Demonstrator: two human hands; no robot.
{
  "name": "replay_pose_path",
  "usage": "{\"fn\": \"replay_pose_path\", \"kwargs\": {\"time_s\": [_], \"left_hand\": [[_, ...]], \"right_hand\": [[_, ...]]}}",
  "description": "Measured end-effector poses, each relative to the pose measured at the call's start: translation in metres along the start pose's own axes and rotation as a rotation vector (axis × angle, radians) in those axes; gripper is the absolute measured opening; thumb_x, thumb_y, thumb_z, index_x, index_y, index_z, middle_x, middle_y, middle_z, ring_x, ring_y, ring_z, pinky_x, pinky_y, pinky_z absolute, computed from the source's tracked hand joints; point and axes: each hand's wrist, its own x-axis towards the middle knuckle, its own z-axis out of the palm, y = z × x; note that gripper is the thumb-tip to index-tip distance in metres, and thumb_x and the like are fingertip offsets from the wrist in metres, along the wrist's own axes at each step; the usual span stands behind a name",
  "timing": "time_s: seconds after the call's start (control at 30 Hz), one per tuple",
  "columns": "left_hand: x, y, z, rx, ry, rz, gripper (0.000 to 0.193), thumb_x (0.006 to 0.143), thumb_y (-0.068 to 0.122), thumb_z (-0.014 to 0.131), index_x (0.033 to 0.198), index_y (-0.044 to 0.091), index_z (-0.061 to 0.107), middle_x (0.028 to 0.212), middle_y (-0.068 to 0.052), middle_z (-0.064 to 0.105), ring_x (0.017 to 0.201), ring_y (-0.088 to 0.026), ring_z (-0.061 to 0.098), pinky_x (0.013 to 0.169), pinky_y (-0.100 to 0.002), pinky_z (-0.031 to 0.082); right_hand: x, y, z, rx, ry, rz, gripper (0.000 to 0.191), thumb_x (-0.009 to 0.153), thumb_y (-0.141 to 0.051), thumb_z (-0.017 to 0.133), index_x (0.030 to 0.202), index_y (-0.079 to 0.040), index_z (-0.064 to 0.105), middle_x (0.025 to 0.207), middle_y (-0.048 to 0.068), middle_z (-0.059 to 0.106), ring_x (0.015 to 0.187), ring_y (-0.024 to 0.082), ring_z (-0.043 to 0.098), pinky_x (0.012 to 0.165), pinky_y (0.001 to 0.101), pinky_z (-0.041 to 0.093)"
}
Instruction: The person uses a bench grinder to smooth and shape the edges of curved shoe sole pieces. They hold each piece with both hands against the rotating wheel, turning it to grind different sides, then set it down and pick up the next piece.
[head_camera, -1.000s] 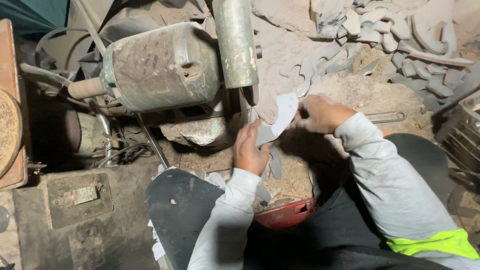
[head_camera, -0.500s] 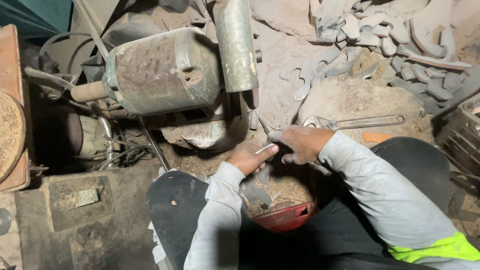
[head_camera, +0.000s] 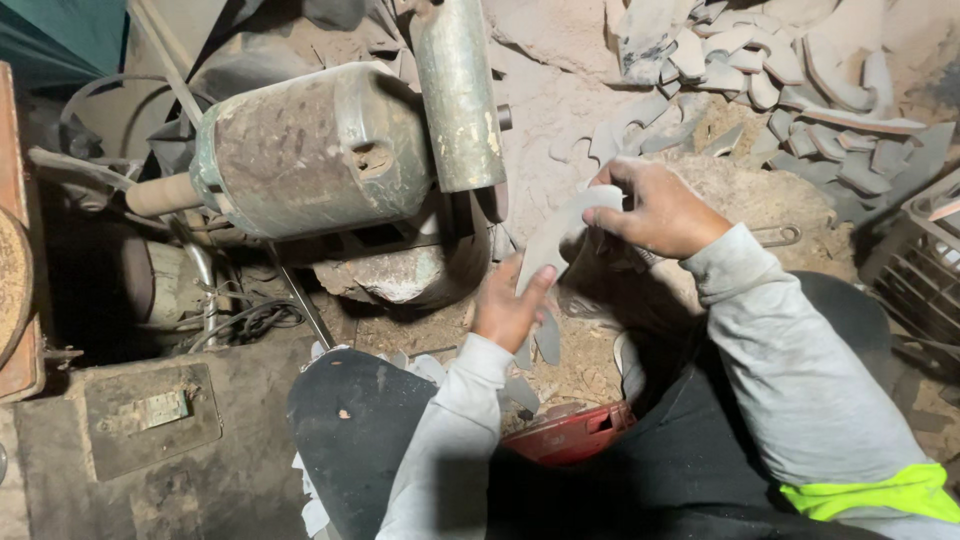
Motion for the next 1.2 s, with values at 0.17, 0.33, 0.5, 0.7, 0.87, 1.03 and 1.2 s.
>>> {"fn": "replay_pose_path", "kwargs": {"time_s": [0.17, 0.33, 0.5, 0.7, 0.87, 1.03, 1.2], "left_hand": [[0.001, 0.008, 0.007, 0.389, 0.213, 0.055, 0.071, 0.081, 0.020, 0.085, 0.141, -0.003, 0.052, 0.124, -0.020, 0.070, 0.112, -0.025, 0.069, 0.097, -0.035, 0.054], [0.019, -0.002, -0.003, -0.237, 0.060, 0.076, 0.069, 0.087, 0.004, 0.078, 0.147, -0.006, 0.046, 0.128, -0.016, 0.069, 0.114, -0.019, 0.067, 0.098, -0.031, 0.056], [0.024, -0.005, -0.013, -0.434, -0.013, 0.010, 0.059, 0.093, 0.004, 0.074, 0.147, -0.007, 0.051, 0.130, -0.014, 0.065, 0.109, -0.017, 0.066, 0.081, -0.034, 0.061], [0.023, 0.013, -0.023, -0.455, -0.108, 0.090, 0.053, 0.097, 0.008, 0.072, 0.146, -0.002, 0.053, 0.138, -0.012, 0.062, 0.115, -0.018, 0.065, 0.081, -0.031, 0.061], [0.024, 0.008, -0.028, -0.476, -0.104, 0.067, 0.053, 0.095, 0.008, 0.073, 0.143, 0.000, 0.053, 0.135, -0.011, 0.062, 0.116, -0.018, 0.065, 0.079, -0.031, 0.062], [0.026, -0.015, -0.021, -0.437, -0.034, 0.022, 0.050, 0.092, 0.005, 0.077, 0.138, -0.008, 0.059, 0.120, -0.016, 0.068, 0.100, -0.019, 0.066, 0.080, -0.032, 0.060], [0.027, -0.026, -0.019, -0.298, 0.018, -0.009, 0.045, 0.090, 0.003, 0.077, 0.129, -0.013, 0.062, 0.124, -0.018, 0.071, 0.108, -0.019, 0.069, 0.095, -0.030, 0.058]], "right_hand": [[-0.002, -0.018, 0.006, 0.162, 0.070, -0.138, 0.042, 0.090, -0.026, 0.077, 0.120, 0.000, 0.062, 0.098, 0.013, 0.070, 0.086, 0.019, 0.066, 0.076, 0.0348, 0.056], [0.001, -0.030, 0.032, 0.500, 0.034, -0.273, 0.044, 0.088, -0.011, 0.076, 0.126, -0.001, 0.057, 0.106, 0.005, 0.067, 0.097, 0.011, 0.065, 0.085, 0.0278, 0.054], [0.015, -0.040, 0.059, 0.547, 0.166, -0.223, 0.025, 0.093, -0.004, 0.073, 0.115, 0.000, 0.062, 0.101, 0.004, 0.068, 0.094, 0.007, 0.065, 0.082, 0.0229, 0.056], [0.018, -0.049, 0.060, 0.576, 0.203, -0.245, 0.024, 0.093, -0.001, 0.073, 0.115, 0.001, 0.062, 0.108, 0.004, 0.066, 0.097, 0.007, 0.066, 0.082, 0.0223, 0.058], [0.018, -0.053, 0.060, 0.612, 0.197, -0.243, 0.026, 0.093, 0.000, 0.073, 0.117, 0.002, 0.061, 0.110, 0.005, 0.066, 0.099, 0.008, 0.067, 0.085, 0.0236, 0.060], [0.016, -0.045, 0.058, 0.397, 0.180, -0.169, 0.029, 0.090, -0.003, 0.076, 0.116, 0.000, 0.063, 0.095, 0.006, 0.060, 0.084, 0.009, 0.057, 0.073, 0.0243, 0.051], [0.011, -0.038, 0.052, 0.458, 0.192, -0.287, 0.038, 0.087, -0.006, 0.077, 0.120, -0.001, 0.059, 0.100, -0.001, 0.063, 0.089, 0.002, 0.057, 0.075, 0.0213, 0.051]]}}
